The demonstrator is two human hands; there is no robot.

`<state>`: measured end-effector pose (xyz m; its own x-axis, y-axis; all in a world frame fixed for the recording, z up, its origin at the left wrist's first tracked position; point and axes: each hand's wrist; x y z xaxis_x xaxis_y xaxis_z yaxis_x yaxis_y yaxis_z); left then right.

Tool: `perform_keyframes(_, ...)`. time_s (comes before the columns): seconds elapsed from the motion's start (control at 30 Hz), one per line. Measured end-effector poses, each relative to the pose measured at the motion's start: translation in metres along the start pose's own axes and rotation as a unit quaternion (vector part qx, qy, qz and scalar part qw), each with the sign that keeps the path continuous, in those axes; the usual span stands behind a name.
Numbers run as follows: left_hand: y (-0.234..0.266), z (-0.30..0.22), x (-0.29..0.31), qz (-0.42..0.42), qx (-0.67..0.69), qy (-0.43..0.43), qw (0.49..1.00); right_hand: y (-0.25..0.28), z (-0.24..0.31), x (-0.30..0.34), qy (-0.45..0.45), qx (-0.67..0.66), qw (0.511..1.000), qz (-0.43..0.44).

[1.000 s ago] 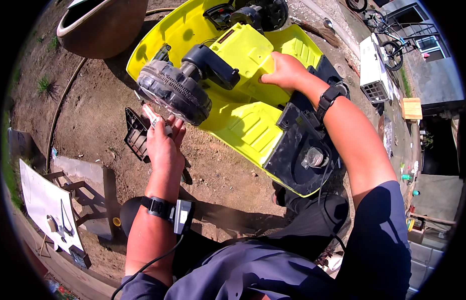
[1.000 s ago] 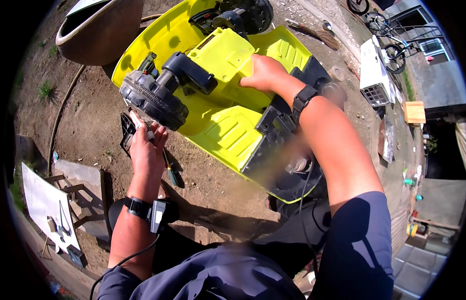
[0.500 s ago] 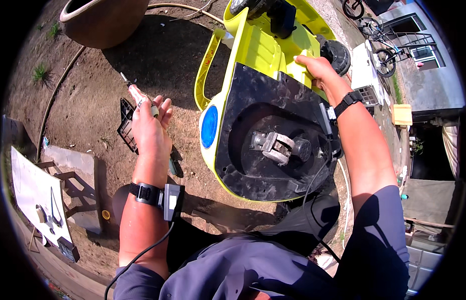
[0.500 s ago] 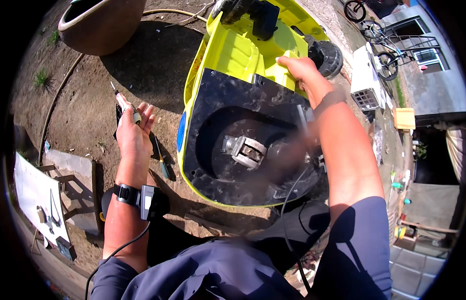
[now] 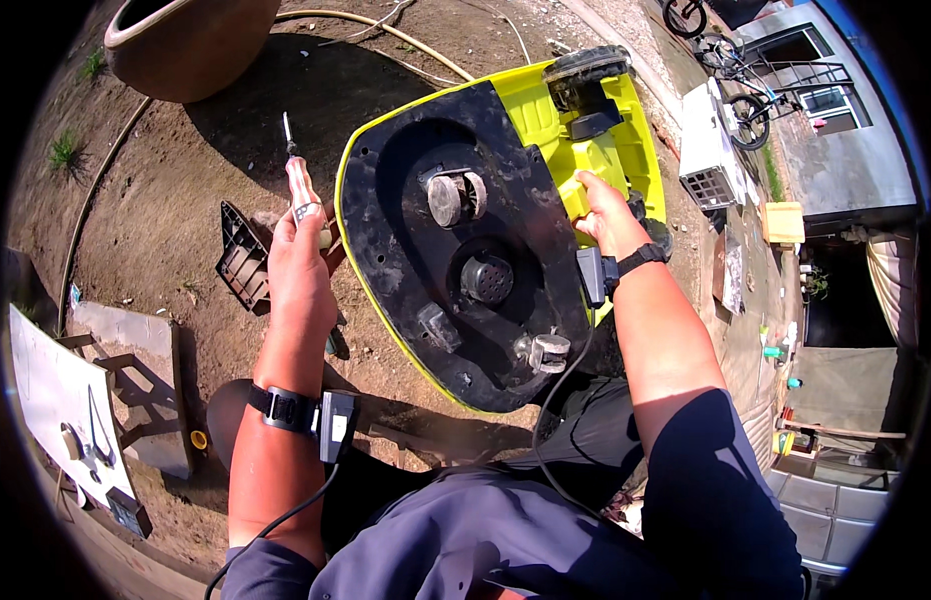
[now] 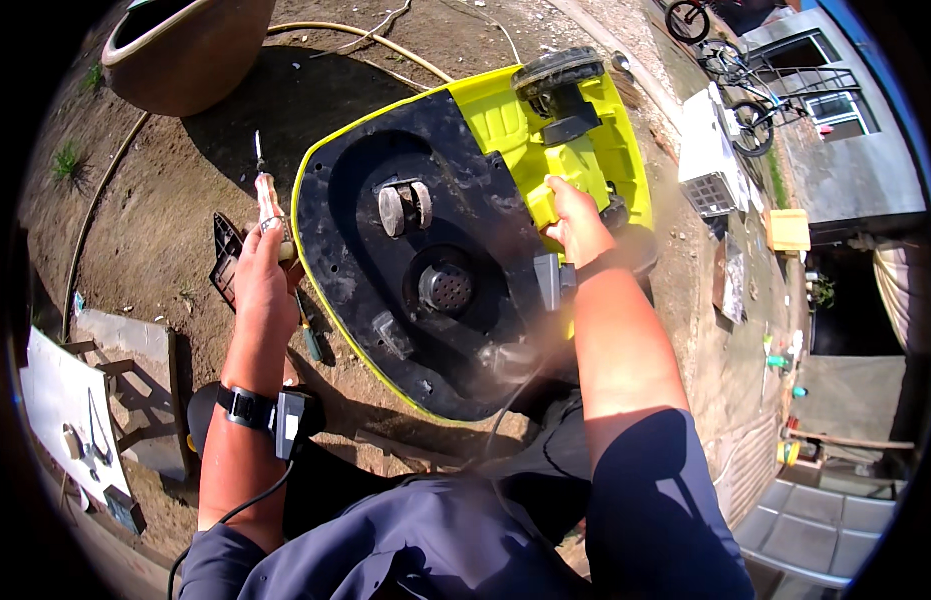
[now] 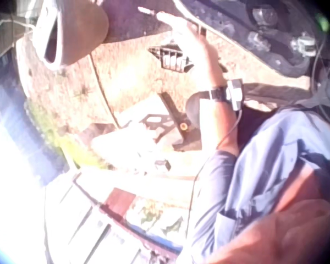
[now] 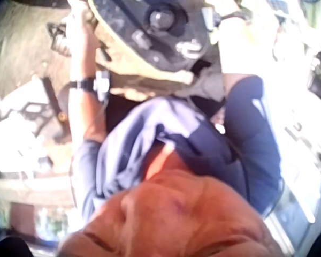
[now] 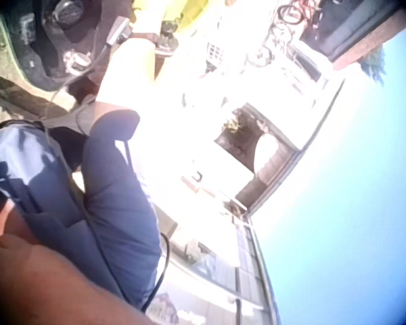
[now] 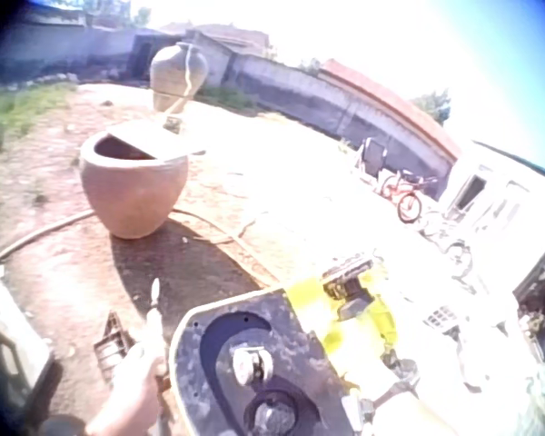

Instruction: The person unscrews a panel from a yellow toy car, removes a component, and replaces a screw using a screwdriver.

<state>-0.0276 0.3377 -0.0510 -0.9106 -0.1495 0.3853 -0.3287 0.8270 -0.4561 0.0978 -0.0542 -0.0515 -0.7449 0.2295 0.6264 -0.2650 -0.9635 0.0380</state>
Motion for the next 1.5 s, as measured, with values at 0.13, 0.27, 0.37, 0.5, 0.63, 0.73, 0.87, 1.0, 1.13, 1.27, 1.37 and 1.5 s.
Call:
perform_keyframes(0.13, 0.001, 0.006, -0.005, 0.0, -0.019, -0.022, 1.0, -0.001, -0.021, -0.005, 0.0, -0.025, 1.0, -0.007)
perform_keyframes(0.27, 0.012, 0.026, -0.025, -0.014, -0.048, -0.02, 0.999, -0.018, -0.017, 0.003, -0.021, 0.055, 0.998, -0.03)
perform_keyframes(0.37, -0.002, 0.023, -0.024, -0.029, 0.003, -0.03, 0.999, 0.018, -0.028, 0.005, -0.04, 0.177, 0.983, 0.007)
perform_keyframes(0.5, 0.008, 0.027, -0.025, -0.002, 0.0, -0.056, 0.998, 0.06, -0.009, 0.06, 0.122, 0.277, 0.949, 0.09)
perform_keyframes(0.63, -0.012, 0.021, -0.016, -0.012, 0.001, -0.057, 0.998, 0.149, -0.005, 0.05, 0.304, 0.373, 0.876, -0.04)
perform_keyframes(0.73, -0.006, 0.027, -0.019, -0.023, -0.003, -0.063, 0.998, 0.171, -0.005, 0.053, 0.253, 0.548, 0.794, -0.067)
perform_keyframes(0.87, -0.007, 0.03, -0.022, -0.012, -0.009, -0.063, 0.998, 0.179, -0.005, 0.035, 0.203, 0.59, 0.78, -0.039)
perform_keyframes(1.0, 0.006, 0.036, -0.029, -0.029, -0.033, -0.074, 0.996, 0.186, 0.001, 0.007, 0.156, 0.593, 0.79, -0.023)
perform_keyframes(1.13, 0.0, 0.034, -0.026, -0.035, -0.023, -0.065, 0.997, 0.212, -0.002, 0.001, 0.099, 0.569, 0.816, -0.005)
perform_keyframes(1.27, -0.01, 0.025, -0.036, -0.069, -0.048, -0.053, 0.995, 0.273, -0.025, -0.006, 0.138, 0.416, 0.897, -0.063)
perform_keyframes(1.37, 0.024, 0.009, -0.06, -0.058, -0.086, -0.072, 0.992, 0.262, -0.042, -0.001, 0.142, 0.201, 0.968, -0.055)
perform_keyframes(1.5, 0.003, 0.018, -0.044, -0.072, -0.12, -0.105, 0.985, 0.283, -0.057, -0.005, 0.085, 0.088, 0.987, -0.104)
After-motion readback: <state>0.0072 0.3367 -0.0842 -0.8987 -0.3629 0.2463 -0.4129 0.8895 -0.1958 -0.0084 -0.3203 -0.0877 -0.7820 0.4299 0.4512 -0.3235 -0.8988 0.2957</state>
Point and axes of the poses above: each hand's wrist, its own x-axis away from the middle knuckle, its own y-axis out of the back of the hand, z = x × y, and after that the axes turned 11 degrees about z, right-handed
